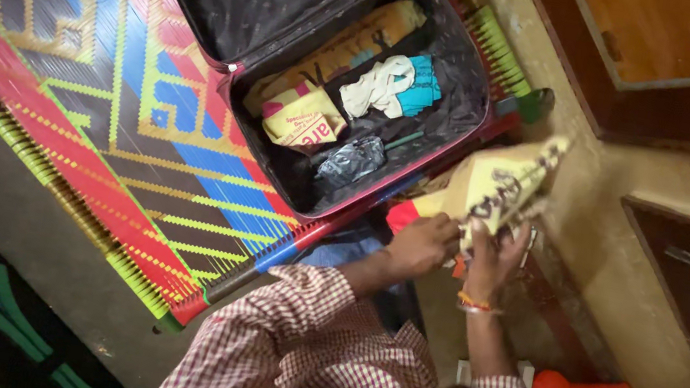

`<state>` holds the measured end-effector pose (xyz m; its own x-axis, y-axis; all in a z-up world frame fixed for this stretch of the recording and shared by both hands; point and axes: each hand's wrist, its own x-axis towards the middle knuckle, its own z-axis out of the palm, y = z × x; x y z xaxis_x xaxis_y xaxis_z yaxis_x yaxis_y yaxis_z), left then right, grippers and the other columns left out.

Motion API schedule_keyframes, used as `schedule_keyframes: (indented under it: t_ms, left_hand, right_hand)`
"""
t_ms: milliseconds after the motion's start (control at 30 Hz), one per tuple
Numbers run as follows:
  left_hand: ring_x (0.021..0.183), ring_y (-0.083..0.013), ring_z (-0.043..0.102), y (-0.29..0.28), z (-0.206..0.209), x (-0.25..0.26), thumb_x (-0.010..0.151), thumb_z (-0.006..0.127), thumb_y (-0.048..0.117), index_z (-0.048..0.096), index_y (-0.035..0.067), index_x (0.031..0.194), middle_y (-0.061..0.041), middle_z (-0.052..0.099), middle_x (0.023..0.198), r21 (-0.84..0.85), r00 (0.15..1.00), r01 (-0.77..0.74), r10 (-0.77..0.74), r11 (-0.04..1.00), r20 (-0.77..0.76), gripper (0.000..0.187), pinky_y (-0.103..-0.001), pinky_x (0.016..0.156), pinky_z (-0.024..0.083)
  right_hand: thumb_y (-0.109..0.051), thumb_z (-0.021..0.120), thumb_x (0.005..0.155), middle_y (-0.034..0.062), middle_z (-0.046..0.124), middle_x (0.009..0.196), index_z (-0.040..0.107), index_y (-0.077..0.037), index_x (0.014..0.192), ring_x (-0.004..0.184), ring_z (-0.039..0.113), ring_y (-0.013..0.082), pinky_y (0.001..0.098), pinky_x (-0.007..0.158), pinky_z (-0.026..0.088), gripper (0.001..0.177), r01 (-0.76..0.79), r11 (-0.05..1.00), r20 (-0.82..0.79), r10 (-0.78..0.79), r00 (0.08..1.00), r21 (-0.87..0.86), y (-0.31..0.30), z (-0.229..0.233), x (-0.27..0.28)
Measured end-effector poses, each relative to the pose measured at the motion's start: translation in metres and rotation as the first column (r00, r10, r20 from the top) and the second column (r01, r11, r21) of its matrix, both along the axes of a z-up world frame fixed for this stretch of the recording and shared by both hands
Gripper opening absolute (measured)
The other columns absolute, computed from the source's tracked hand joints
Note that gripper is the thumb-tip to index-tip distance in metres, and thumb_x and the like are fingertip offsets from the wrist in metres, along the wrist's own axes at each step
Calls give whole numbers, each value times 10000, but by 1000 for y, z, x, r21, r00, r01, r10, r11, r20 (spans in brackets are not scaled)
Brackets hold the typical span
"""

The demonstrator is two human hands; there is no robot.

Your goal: The person unpacks items from a suitcase, including clothing and several small packages, by removing them one by one and placing them on the surrounding floor and a nearby platform.

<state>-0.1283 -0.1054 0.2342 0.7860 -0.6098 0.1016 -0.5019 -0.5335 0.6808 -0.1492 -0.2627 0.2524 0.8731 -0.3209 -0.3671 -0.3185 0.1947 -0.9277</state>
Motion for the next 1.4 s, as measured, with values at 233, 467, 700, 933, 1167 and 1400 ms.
schedule_keyframes:
  t_ms: [233,467,700,933,1167,1400]
  left_hand:
    - [1028,-277,577,-26,-38,11,830,583,197,698,65,1284,-88,597,1141,-122,985,98,-79,988,153,486,-420,818,529]
    - [1057,-340,662,44,-73,63,831,696,128,712,125,1164,-118,714,1137,-72,891,-449,452,891,35,333,-461,908,510]
    - [1057,-435,588,140,-215,57,763,795,227,555,2,1364,-230,579,1306,322,745,-555,630,767,-219,685,-515,894,508]
    - [1225,-413,549,124,-233,38,770,755,171,754,121,946,-162,599,1287,480,765,-499,627,722,-148,184,-558,905,491]
    - [1076,-322,693,137,-74,49,859,711,192,648,38,1180,-172,699,1172,-146,618,-759,633,634,-465,362,-416,961,560]
    - [1090,-156,647,111,-48,41,991,737,250,686,40,1281,-90,724,1219,-502,604,-506,-128,701,-787,362,-336,955,538]
  right_hand:
    - [-117,726,935,112,638,1250,266,-90,1620,940,645,200,302,674,577,826,343,939,-108,-343,933,-18,-51,-79,-51]
    - [-246,742,892,69,666,1254,499,-163,1366,1012,696,233,364,791,610,539,155,984,-365,-113,924,87,-91,-134,-61]
    - [-264,673,911,81,749,1117,614,-117,1219,914,743,223,358,722,585,347,-22,948,-525,195,829,317,-66,-152,-82]
    - [-193,730,949,76,726,1093,644,-25,1232,906,687,148,268,730,521,340,-329,934,-408,356,840,137,-19,-156,-69]
    - [-135,781,869,34,570,1312,460,2,1367,946,685,92,239,799,555,607,-406,879,31,427,904,-252,37,-73,7]
    - [-126,790,880,-10,690,901,682,-72,1062,644,565,67,231,535,468,218,-269,963,-220,267,938,23,-6,-84,19]
